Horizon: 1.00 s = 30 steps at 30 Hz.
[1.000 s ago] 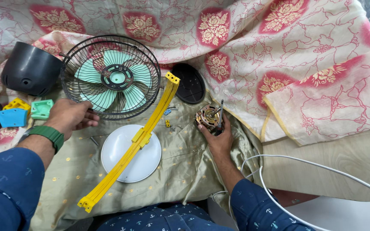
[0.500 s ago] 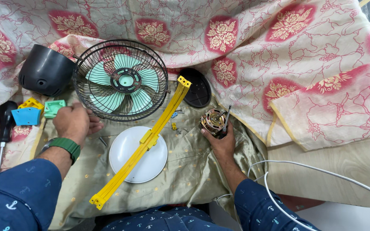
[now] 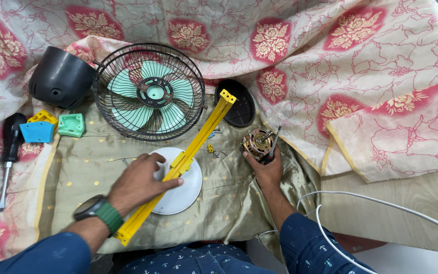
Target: The person uses a screwdriver to attach a yellow plastic support arm to a white circular base, then places the fan motor and front grill assembly onto the base. The person handles the fan blades, motor, grill, and support arm during the process.
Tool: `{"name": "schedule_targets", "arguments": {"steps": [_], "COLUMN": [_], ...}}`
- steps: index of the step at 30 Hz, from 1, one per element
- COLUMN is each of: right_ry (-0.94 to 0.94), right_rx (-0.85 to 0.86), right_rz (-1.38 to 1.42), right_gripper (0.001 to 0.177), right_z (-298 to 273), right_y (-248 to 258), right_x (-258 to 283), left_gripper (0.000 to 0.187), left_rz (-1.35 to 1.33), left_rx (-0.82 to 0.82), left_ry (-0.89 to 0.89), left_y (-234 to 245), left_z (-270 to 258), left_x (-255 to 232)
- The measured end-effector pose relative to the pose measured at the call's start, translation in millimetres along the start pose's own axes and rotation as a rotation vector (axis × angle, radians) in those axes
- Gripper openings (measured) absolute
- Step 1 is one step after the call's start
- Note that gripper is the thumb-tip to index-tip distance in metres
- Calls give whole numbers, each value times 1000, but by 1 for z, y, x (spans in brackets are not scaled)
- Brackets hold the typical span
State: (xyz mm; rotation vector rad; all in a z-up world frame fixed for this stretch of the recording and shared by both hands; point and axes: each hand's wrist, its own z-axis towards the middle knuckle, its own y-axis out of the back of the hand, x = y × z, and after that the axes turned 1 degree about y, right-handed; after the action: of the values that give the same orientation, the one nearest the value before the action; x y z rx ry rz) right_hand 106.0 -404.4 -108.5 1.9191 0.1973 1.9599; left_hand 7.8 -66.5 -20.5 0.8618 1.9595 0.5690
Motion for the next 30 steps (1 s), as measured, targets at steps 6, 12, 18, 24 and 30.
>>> {"name": "schedule_targets", "arguments": {"steps": [6, 12, 18, 24, 30], "right_ry": [-94, -92, -120, -139, -117], "right_rx": [-32, -34, -32, -34, -43], "right_rz": [-44, -68, -90, -152, -156], "right_gripper": [81, 80, 80, 83, 83], "right_z": [-4, -6, -6, -8, -10], "right_y": [-1, -1, 0, 1, 0], "right_x": [10, 14, 18, 23, 24], "left_gripper": [56, 40, 40, 63, 47], "left_rz": [196, 138, 110, -122, -253], "left_rx": [-6, 37, 3, -187, -390], "left_ry": [-149, -147, -49, 99, 190], "left_y": [-8, -9, 2, 22, 38], "left_z": [0, -4, -37, -55, -52], "left_x": [-27, -27, -19, 21, 70]}}
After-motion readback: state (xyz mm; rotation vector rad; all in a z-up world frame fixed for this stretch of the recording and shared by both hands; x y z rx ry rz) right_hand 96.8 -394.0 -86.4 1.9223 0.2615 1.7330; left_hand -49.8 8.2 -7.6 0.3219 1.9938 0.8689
